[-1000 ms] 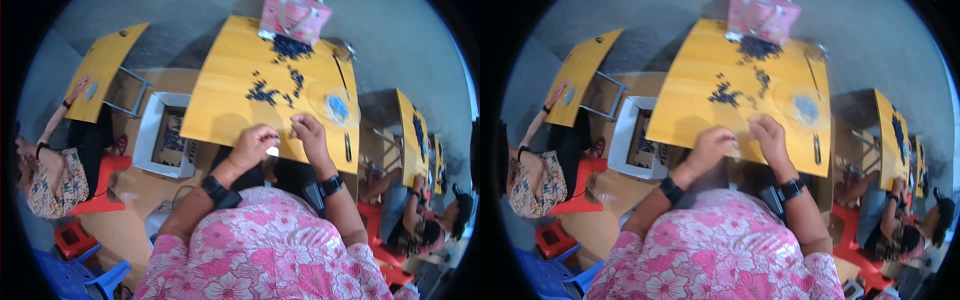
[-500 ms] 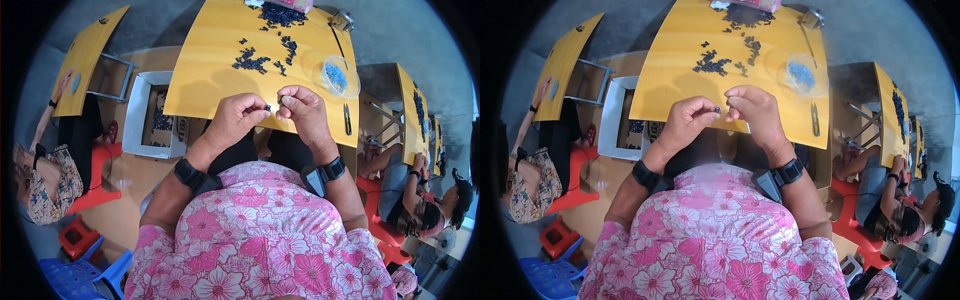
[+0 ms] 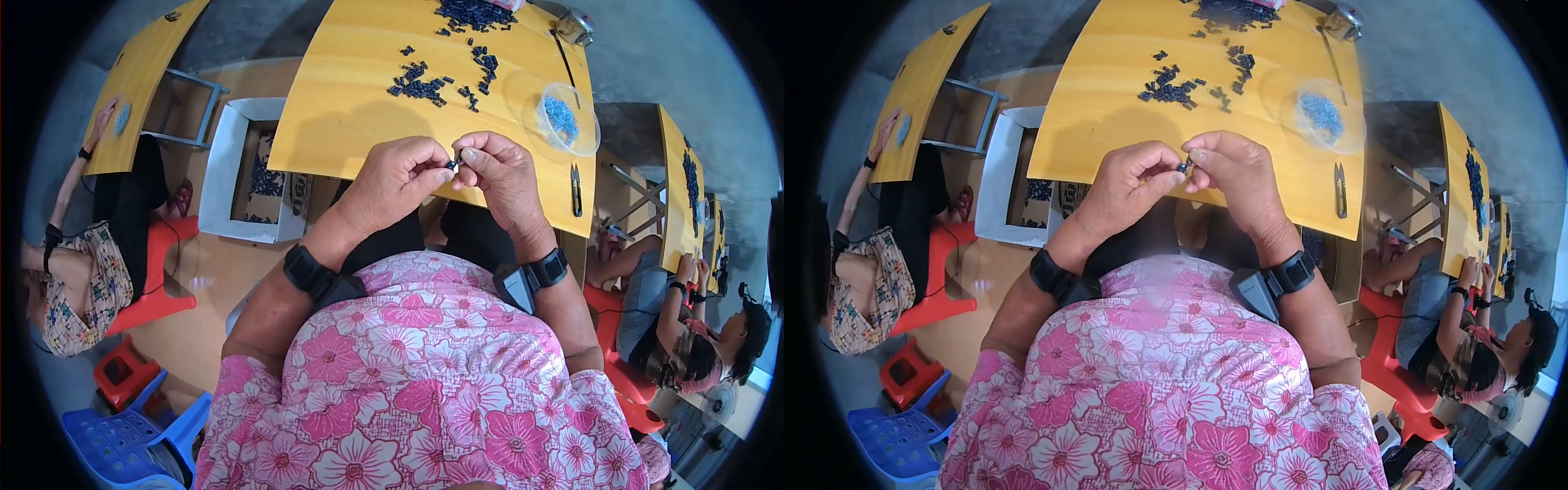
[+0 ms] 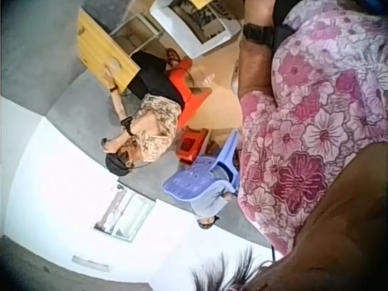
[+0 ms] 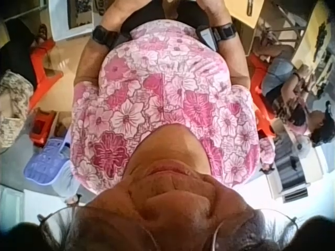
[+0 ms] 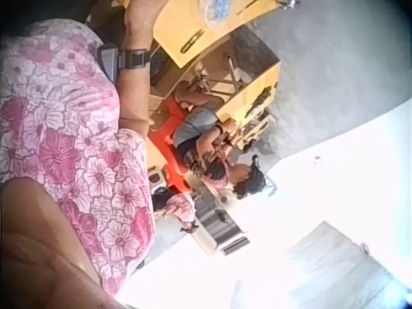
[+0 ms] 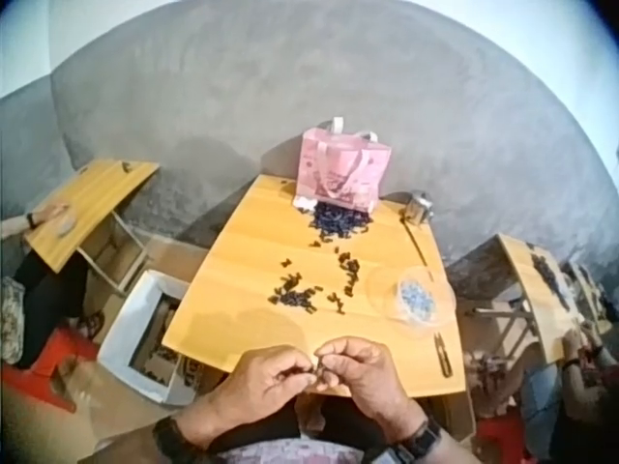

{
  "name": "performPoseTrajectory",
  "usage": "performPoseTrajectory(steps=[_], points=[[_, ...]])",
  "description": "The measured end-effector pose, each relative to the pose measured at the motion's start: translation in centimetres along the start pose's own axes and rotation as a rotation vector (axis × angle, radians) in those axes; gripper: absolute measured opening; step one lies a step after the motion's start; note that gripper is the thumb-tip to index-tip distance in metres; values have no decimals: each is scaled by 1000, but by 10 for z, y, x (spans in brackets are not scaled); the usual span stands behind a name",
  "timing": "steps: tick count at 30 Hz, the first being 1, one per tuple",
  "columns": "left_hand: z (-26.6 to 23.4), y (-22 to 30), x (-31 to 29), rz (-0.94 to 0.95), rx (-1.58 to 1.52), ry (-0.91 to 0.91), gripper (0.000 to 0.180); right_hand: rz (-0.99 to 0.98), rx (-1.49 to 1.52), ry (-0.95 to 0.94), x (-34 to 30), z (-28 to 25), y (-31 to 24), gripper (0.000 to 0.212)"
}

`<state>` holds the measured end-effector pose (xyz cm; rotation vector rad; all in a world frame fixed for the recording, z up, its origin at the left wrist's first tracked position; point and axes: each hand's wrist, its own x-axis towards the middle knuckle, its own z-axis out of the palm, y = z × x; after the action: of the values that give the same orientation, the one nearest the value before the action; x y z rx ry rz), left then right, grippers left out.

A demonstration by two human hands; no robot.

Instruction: Assembling small black plastic components by hand at a table.

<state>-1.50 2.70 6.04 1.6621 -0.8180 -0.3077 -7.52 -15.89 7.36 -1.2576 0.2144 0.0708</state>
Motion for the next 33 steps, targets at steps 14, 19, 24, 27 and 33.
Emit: performPoseTrajectory(steps=[14, 19, 24, 27, 33], points=[[3, -6, -1, -13, -2, -40, 3, -10, -26, 10, 1, -3, 5, 12], [4, -10, -1, -33, -53, -32, 4, -41, -117, 17, 1, -2, 3, 10], [4, -7, -1, -50, -72, -24, 6, -82, -152, -7, 0, -1, -2, 10], [5, -7, -1, -55, -102, -13, 6, -110, -188, -6, 0, 0, -2, 10], [8, -11, 0, -62, -119, 9, 7, -187, -252, 32, 0, 0, 3, 10]])
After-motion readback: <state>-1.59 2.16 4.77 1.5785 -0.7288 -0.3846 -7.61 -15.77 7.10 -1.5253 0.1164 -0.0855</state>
